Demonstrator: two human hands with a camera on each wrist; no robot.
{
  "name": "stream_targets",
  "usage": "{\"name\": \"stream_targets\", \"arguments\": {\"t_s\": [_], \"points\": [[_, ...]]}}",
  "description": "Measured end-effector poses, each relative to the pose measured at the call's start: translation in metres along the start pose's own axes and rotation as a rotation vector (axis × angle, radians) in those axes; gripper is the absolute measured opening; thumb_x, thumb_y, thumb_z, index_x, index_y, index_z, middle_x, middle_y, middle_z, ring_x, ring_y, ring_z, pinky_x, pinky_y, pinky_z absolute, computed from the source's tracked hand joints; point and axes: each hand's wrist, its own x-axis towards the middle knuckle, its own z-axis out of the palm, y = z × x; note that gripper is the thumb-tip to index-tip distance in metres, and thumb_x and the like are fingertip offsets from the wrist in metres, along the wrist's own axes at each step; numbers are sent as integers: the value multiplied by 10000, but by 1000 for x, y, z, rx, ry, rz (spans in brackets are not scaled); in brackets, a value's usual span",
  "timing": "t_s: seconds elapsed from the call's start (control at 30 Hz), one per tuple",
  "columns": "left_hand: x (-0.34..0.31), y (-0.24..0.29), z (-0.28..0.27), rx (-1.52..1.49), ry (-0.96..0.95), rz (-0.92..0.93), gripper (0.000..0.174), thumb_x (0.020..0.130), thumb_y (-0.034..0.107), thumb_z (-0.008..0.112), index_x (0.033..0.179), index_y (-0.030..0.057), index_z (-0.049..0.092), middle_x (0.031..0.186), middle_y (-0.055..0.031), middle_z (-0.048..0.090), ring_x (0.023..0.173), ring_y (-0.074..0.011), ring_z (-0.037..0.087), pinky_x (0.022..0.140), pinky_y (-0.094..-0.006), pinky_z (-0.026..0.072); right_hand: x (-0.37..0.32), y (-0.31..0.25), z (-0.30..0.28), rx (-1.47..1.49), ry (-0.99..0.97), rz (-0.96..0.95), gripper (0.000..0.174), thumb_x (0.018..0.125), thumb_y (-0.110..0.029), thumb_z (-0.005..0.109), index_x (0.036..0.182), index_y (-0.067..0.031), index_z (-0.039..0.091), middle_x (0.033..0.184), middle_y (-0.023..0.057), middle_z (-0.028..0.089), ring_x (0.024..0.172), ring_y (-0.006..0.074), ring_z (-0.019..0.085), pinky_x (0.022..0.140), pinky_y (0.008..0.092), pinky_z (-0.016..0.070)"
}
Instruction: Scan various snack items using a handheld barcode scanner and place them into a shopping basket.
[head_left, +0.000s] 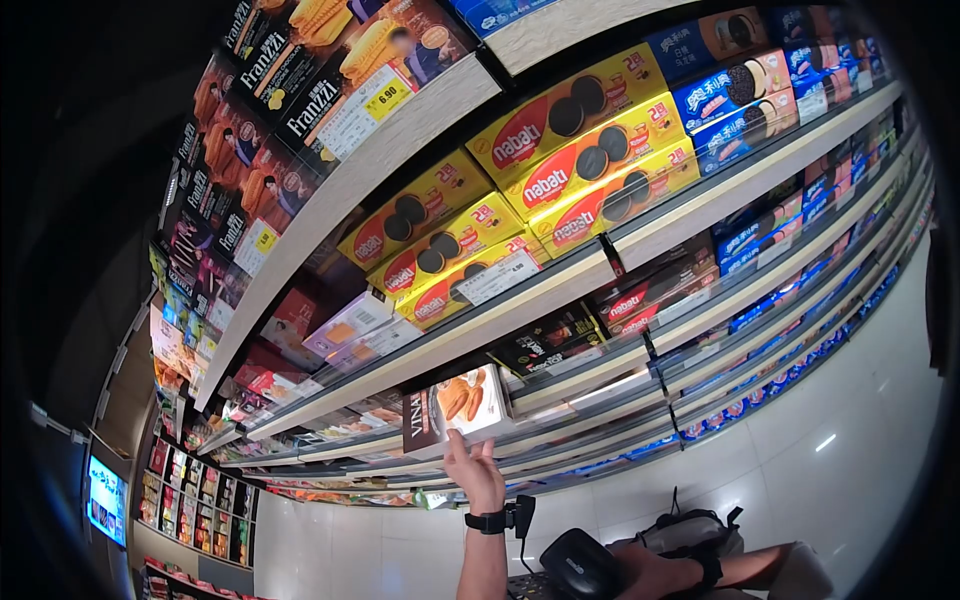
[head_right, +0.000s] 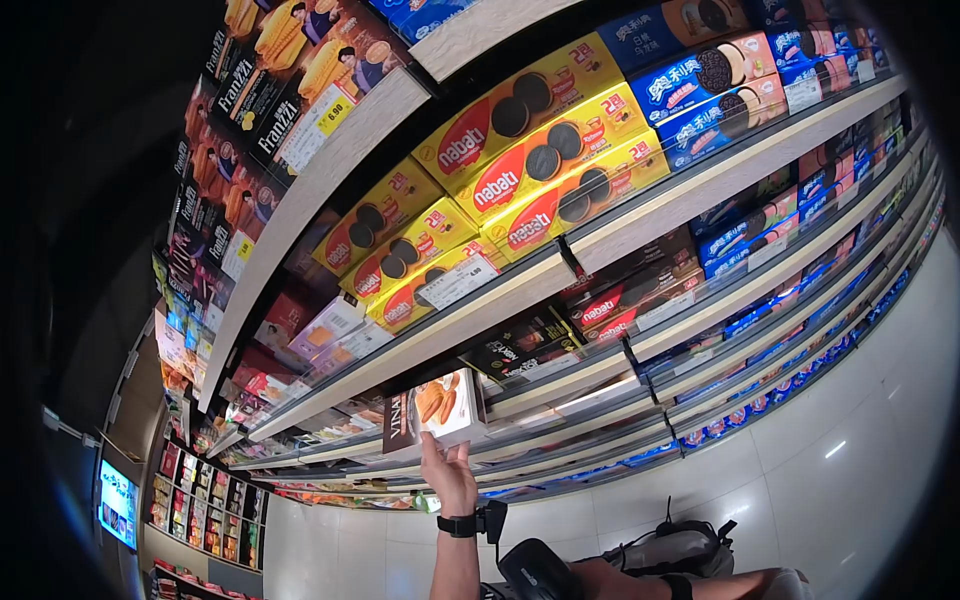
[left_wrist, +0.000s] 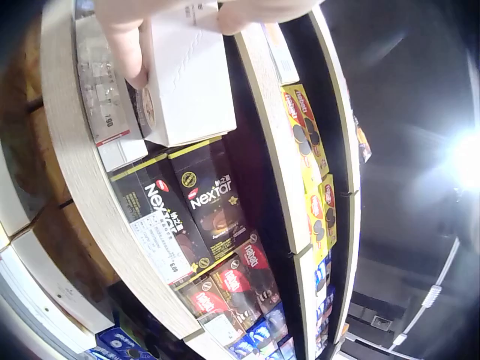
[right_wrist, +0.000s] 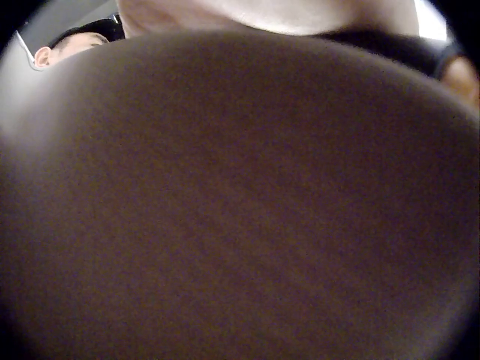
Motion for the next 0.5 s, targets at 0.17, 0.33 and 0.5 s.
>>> {"name": "stream_targets", "arguments": {"t_s": [0.17,0.33,0.5], "points": [[2,3,1,101,-2,-58,376,919,400,624,1052,70,504,995,-35,590,817,-132,585,749,-371,538,4,10,4,9,11,0,418,759,-89,779,1130,7,613,937,19,652,847,66,525,721,262,438],[17,10,-10,147,-17,-151,388,925,414,607,1068,66,510,988,-38,604,764,-135,590,669,-339,556,6,16,8,-18,3,17,408,757,-88,786,1116,9,618,975,27,649,892,78,528,776,271,445],[44,6,-10,156,-145,-203,565,941,374,593,1243,-69,415,1030,-144,576,832,-183,635,685,-317,587,9,25,10,-167,17,51,407,760,-127,796,1107,1,625,966,56,670,881,91,554,770,288,465]]}}
